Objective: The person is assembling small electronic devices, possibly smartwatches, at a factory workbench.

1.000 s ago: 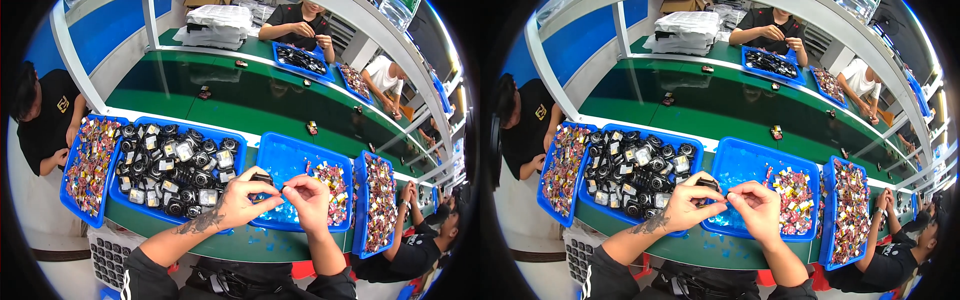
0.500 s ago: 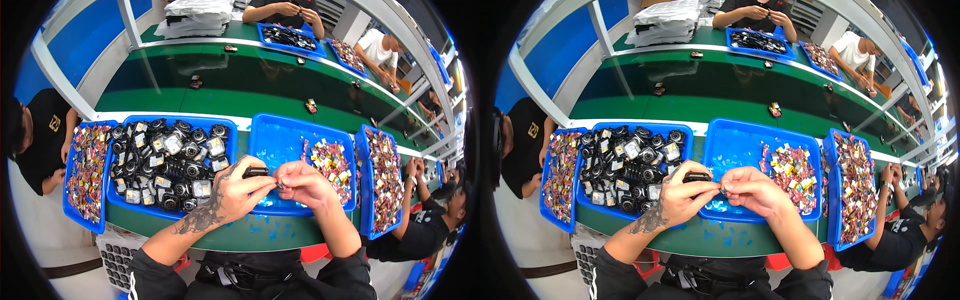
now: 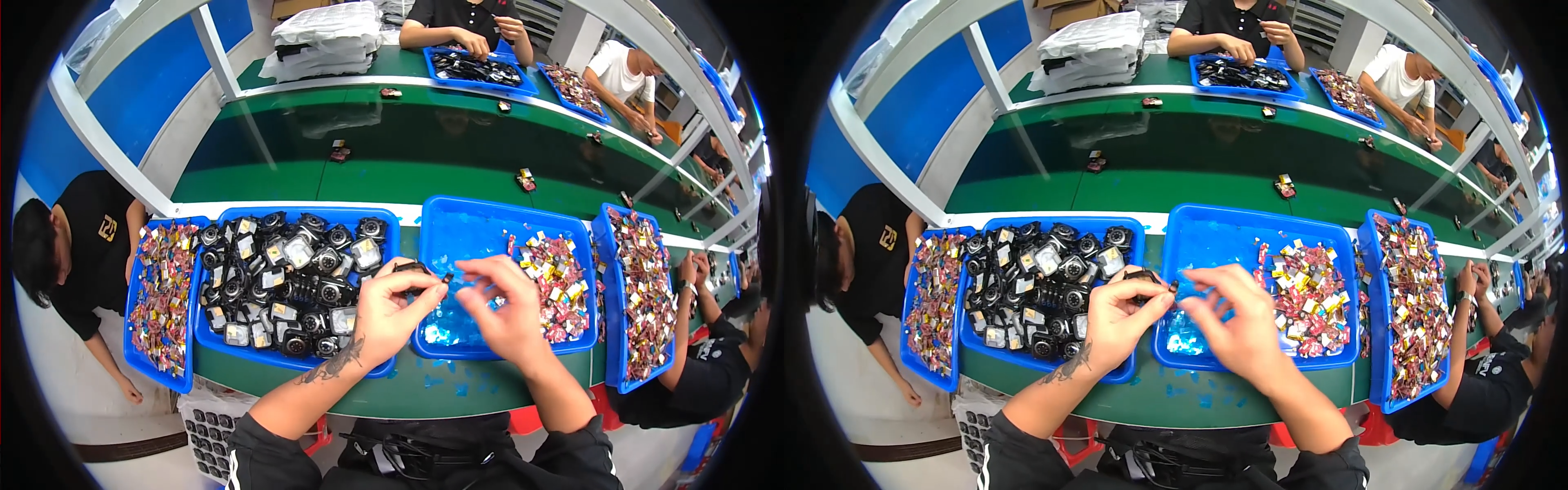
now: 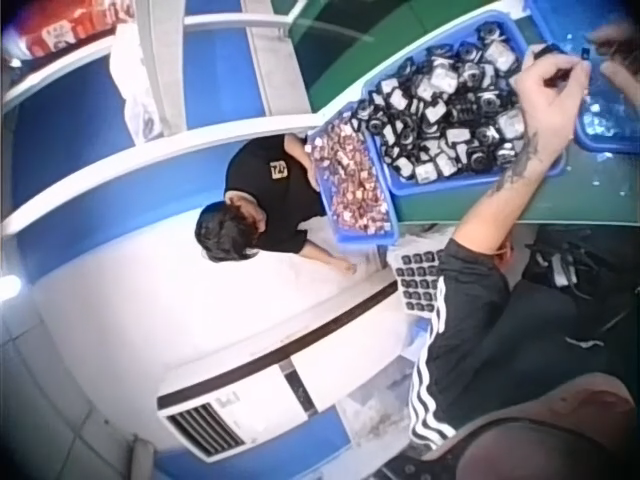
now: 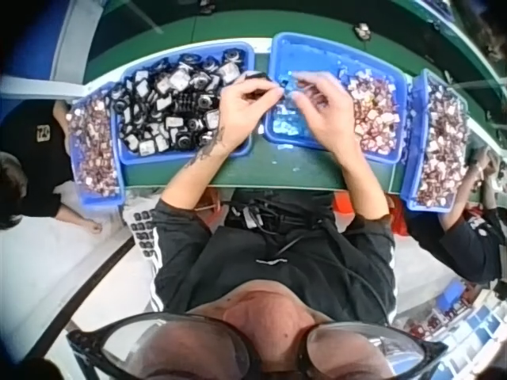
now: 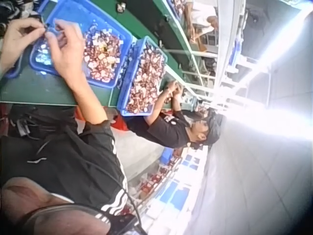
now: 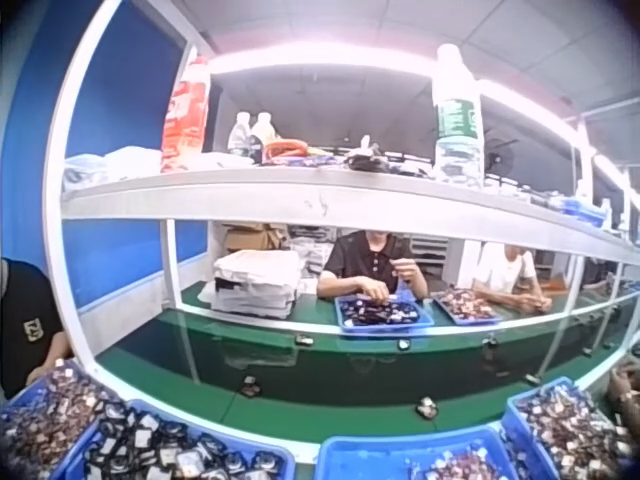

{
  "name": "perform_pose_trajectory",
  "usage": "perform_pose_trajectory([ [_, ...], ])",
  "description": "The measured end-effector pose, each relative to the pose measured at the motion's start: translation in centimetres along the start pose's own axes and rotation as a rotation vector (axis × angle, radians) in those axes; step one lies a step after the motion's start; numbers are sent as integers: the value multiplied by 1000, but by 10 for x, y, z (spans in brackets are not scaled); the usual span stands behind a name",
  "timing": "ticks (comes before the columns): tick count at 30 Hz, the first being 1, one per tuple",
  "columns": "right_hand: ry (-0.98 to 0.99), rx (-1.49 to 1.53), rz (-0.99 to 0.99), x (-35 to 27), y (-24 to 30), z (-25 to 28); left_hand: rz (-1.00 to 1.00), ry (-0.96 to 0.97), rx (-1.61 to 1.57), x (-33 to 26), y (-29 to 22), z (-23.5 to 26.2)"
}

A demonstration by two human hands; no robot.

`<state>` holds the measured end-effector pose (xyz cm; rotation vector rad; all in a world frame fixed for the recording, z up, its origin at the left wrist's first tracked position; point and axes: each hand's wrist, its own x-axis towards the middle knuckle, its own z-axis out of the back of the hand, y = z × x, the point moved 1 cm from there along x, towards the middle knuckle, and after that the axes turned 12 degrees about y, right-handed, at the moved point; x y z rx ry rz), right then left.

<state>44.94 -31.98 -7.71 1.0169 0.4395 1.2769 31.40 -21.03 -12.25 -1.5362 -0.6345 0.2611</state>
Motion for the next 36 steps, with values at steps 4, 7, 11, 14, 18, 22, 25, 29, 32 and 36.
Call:
perform_pose_trajectory([
  [4, -27, 74, 117, 5, 1, -10, 34, 62, -38, -3, -2, 0],
  [7, -41, 195, -6, 1, -8, -5, 142, 105, -180, -2, -7, 9],
  [11, 63, 45, -11, 0, 6, 1, 88, 109, -288, 1, -6, 2],
  [14, 135, 5, 45, 4, 6, -5, 113, 182, -336, -2, -6, -1],
  [18, -10, -5, 29, 5, 4, -14, 125, 200, -328, -3, -11, -3],
  [22, -47, -71, 51, 1, 8, -13, 55, 209, -235, -4, -11, -6],
  [25, -30, -43, -5, 0, 10, -12, 78, 215, -208, -4, -13, -5],
  [29, -57, -32, 22, 0, 8, -16, 92, 244, -197, -5, -11, -2],
  [32, -37, -63, 39, 2, 7, -15, 174, 200, -311, -6, -15, -4],
  [36, -32, -23, 41, 3, 4, -14, 113, 212, -256, -5, -11, -3],
])
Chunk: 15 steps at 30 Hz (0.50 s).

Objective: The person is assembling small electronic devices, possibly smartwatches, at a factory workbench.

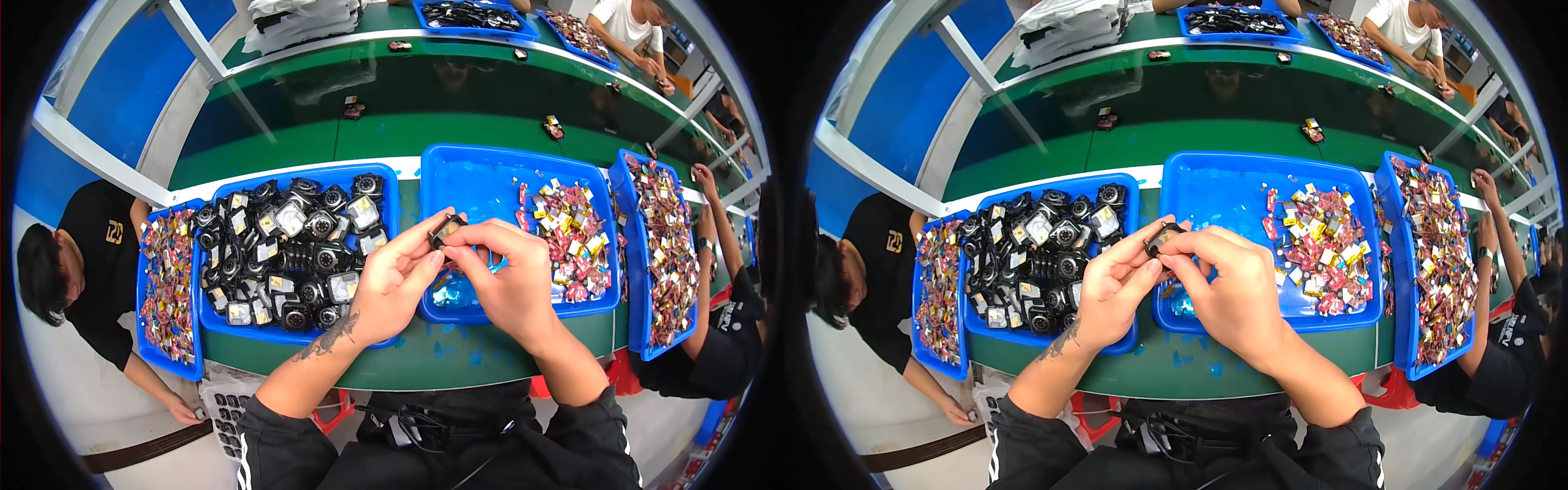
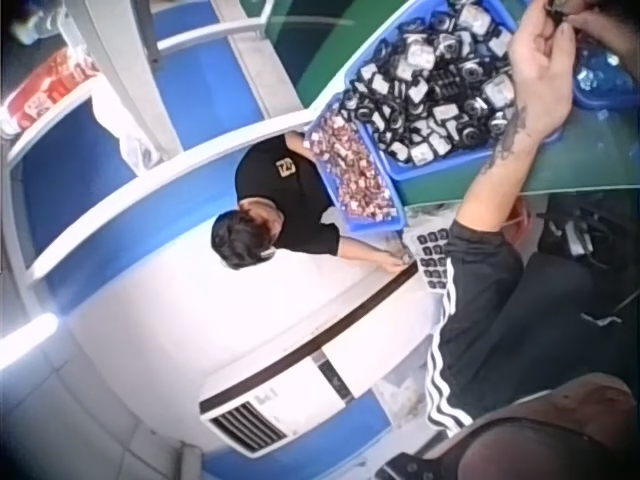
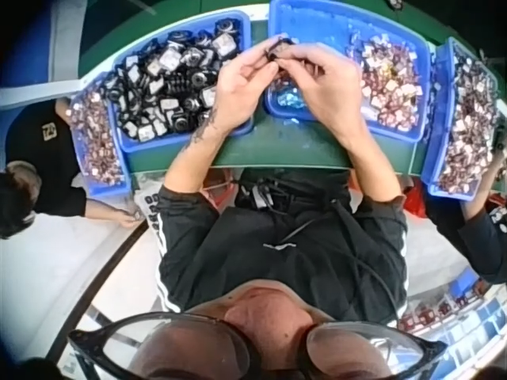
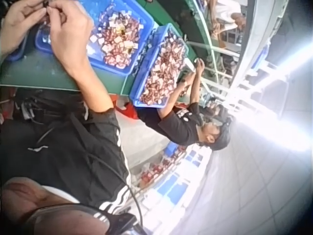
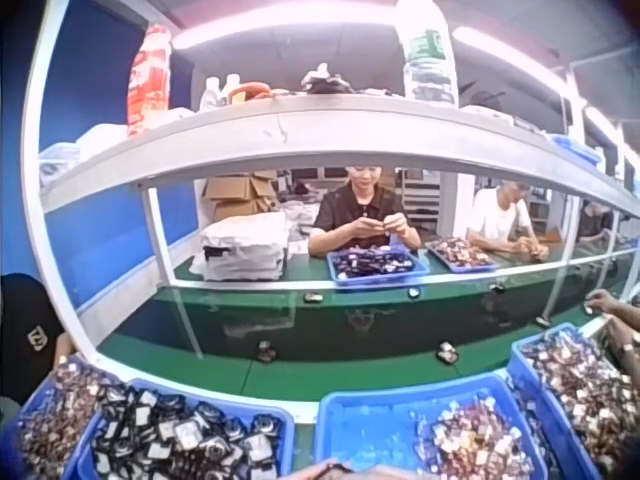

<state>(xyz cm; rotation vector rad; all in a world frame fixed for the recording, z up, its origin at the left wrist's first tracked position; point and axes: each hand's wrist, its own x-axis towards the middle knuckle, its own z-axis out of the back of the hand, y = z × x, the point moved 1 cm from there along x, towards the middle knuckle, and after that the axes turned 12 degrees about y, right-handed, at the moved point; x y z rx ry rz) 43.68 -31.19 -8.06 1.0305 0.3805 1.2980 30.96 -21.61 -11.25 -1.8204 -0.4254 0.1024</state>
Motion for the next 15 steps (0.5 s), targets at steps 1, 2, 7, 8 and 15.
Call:
perform_pose_trajectory([
  [1, -11, 18, 9, 0, 0, -1, -1, 3, -19, 0, 1, 0],
  [2, -13, 19, 6, 0, -1, -2, 2, 5, -20, 0, 1, -1],
  [7, 5, 59, -21, 0, -3, -1, 2, 20, -19, -1, 2, 0],
  [8, 4, 61, -20, 0, -3, -1, 3, 20, -17, -1, 2, 0],
  [15, -10, 19, -55, 0, -3, 0, 11, 9, 16, -2, 3, -3],
])
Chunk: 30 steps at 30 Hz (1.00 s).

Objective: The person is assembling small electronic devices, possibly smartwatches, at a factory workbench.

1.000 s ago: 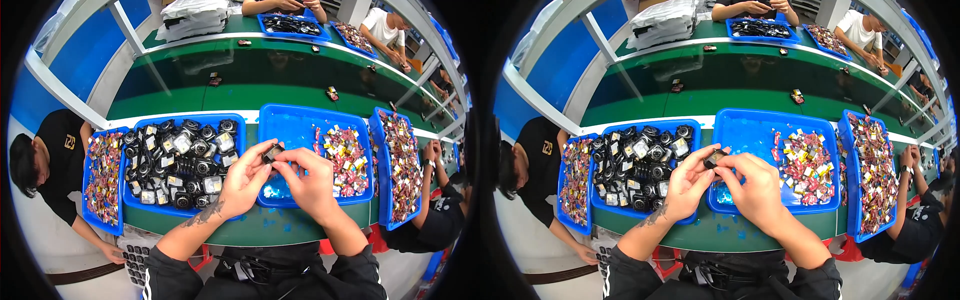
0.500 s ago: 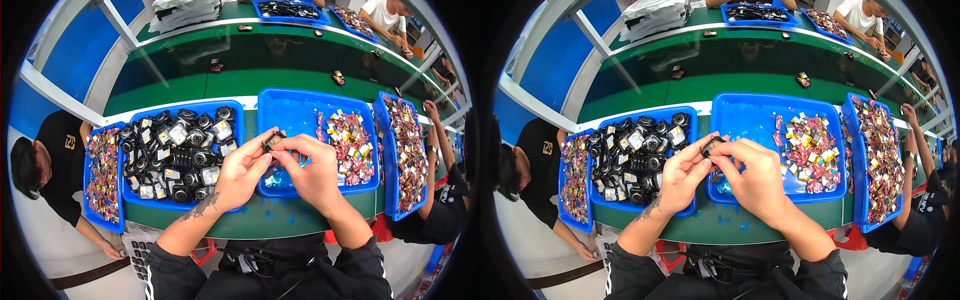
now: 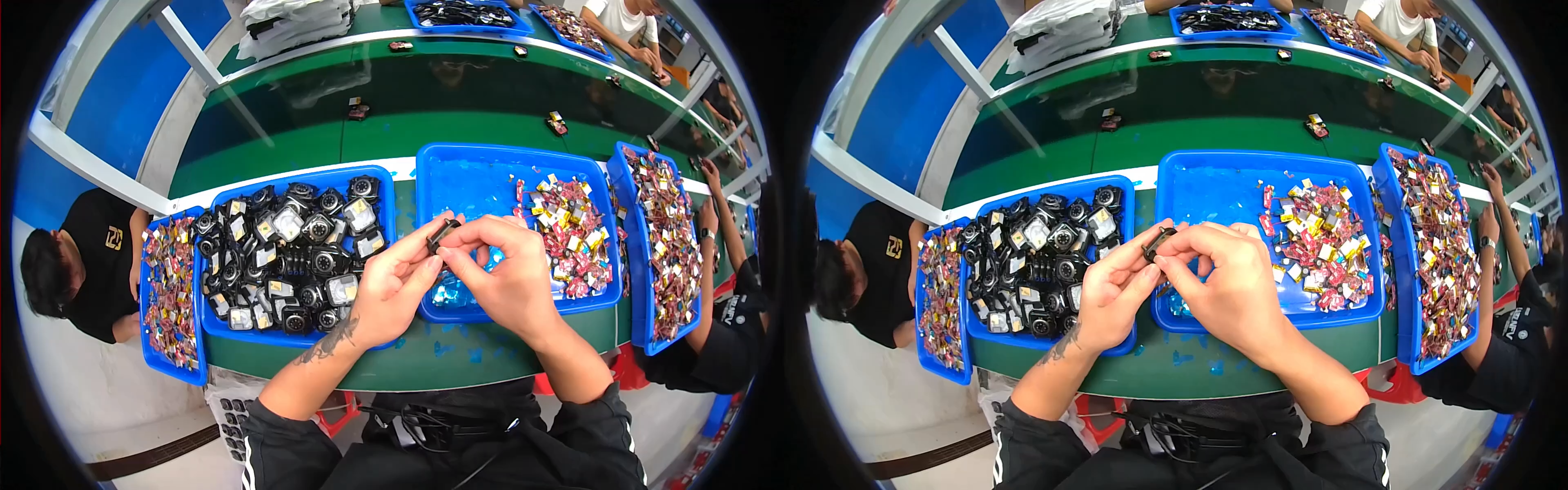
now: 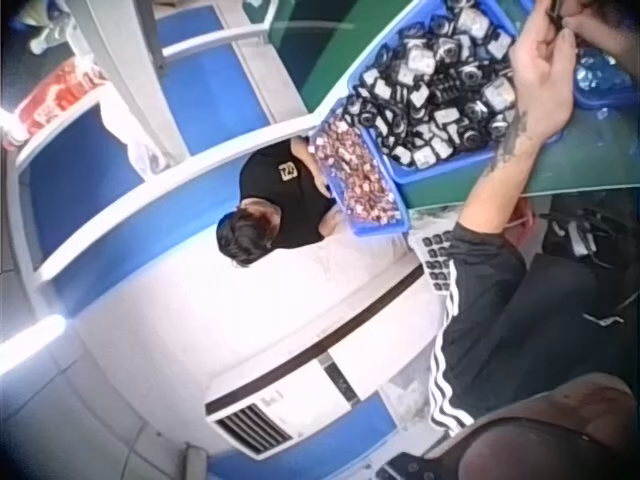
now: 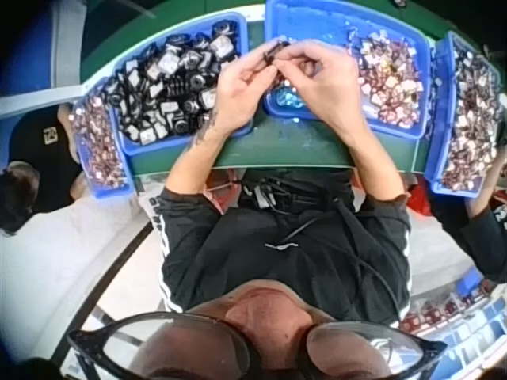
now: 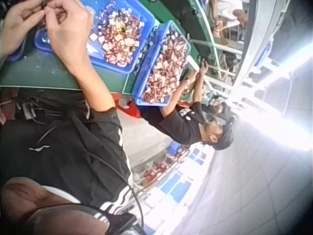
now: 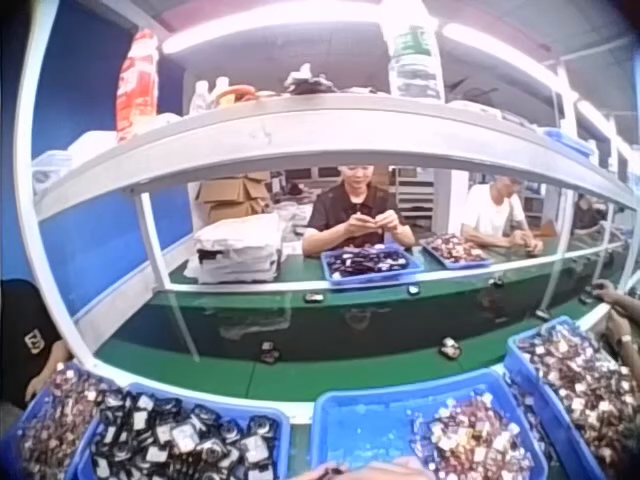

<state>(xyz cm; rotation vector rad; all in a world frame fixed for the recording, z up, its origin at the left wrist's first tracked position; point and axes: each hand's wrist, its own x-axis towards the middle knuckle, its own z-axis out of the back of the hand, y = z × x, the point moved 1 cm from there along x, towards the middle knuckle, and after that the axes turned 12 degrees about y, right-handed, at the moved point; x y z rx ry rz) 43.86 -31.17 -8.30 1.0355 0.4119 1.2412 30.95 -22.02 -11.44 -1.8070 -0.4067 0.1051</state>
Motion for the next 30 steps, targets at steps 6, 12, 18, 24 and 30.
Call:
perform_pose_trajectory([
  [6, -87, -184, 127, -2, 5, 2, 33, 79, -36, -2, -1, 3],
  [12, 58, 579, -167, -10, -11, 7, -74, -116, -305, 6, -7, 3],
  [18, 75, 448, -144, -19, -3, 0, -184, -118, -36, 3, -6, 1],
  [24, 87, 657, -181, -15, -1, 18, -266, 36, 784, 0, -19, 2],
  [30, 228, 865, -324, -19, -4, 26, -354, -53, 967, -5, -15, -2],
])
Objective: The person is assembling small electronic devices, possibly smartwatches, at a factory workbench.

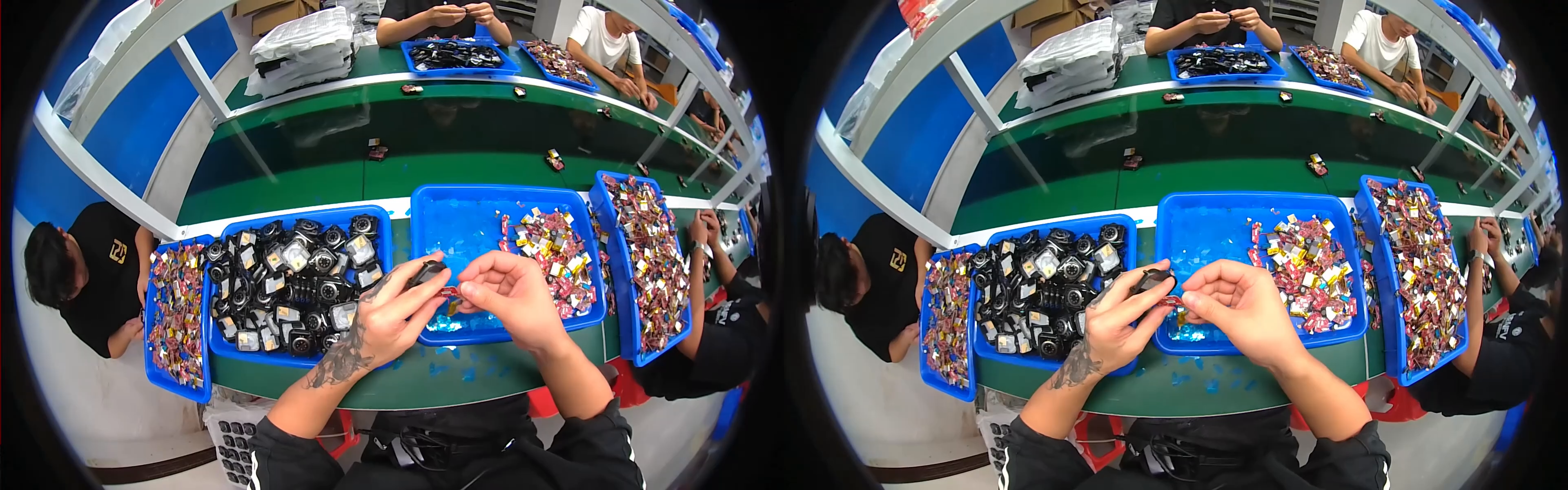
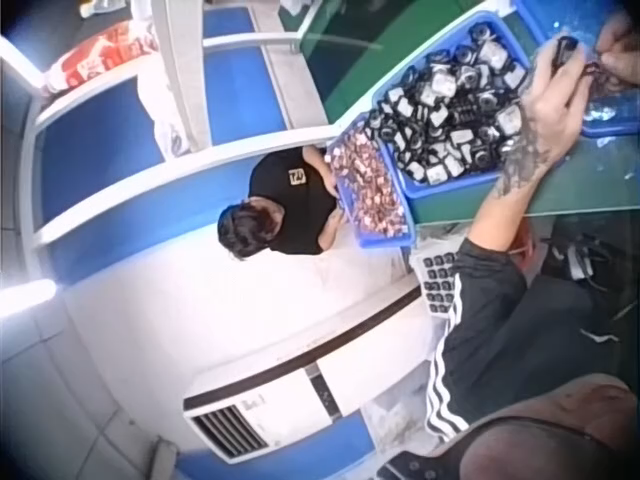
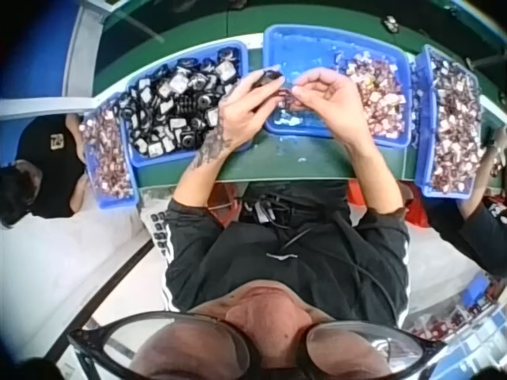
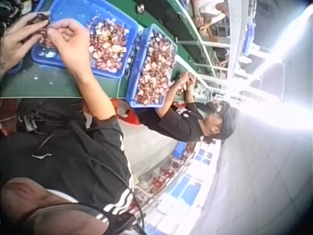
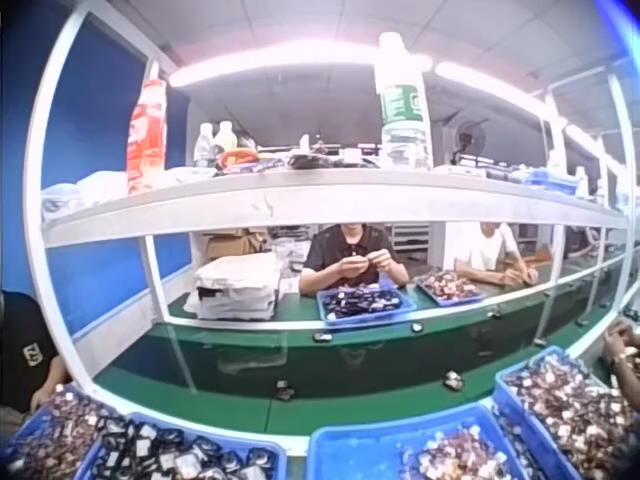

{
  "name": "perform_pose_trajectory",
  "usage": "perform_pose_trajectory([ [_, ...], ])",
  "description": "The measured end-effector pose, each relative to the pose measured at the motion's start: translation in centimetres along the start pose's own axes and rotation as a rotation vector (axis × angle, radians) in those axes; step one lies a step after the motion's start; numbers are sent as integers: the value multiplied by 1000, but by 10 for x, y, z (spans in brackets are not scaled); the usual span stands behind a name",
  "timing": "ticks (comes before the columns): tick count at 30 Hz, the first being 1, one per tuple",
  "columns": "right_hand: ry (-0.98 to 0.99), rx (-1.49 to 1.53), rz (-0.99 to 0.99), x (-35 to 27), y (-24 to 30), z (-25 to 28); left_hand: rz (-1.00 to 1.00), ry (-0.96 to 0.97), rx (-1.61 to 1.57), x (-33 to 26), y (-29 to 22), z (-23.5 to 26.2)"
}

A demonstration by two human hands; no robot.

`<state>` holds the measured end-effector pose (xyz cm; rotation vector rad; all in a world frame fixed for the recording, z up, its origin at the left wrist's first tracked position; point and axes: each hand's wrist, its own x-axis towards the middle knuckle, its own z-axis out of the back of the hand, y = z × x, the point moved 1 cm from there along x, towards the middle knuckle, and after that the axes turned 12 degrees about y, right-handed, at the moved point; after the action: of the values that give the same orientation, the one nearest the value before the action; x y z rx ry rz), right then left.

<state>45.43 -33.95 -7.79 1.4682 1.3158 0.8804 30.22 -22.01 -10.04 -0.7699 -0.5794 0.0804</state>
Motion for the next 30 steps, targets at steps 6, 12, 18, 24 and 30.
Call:
perform_pose_trajectory([
  [6, 12, -370, 92, -5, 7, 9, -45, 24, 78, 4, -2, -1],
  [12, 10, -707, 254, -6, 25, -1, 164, 196, -241, -3, 2, -5],
  [18, 71, -754, 370, -7, 20, 3, 341, 249, -1135, -4, 3, -12],
  [24, -58, -656, 241, -6, 6, -3, 313, 250, -793, -10, 11, -15],
  [30, -161, -535, 219, -5, -12, -5, 343, 132, -1032, -3, -1, -15],
])
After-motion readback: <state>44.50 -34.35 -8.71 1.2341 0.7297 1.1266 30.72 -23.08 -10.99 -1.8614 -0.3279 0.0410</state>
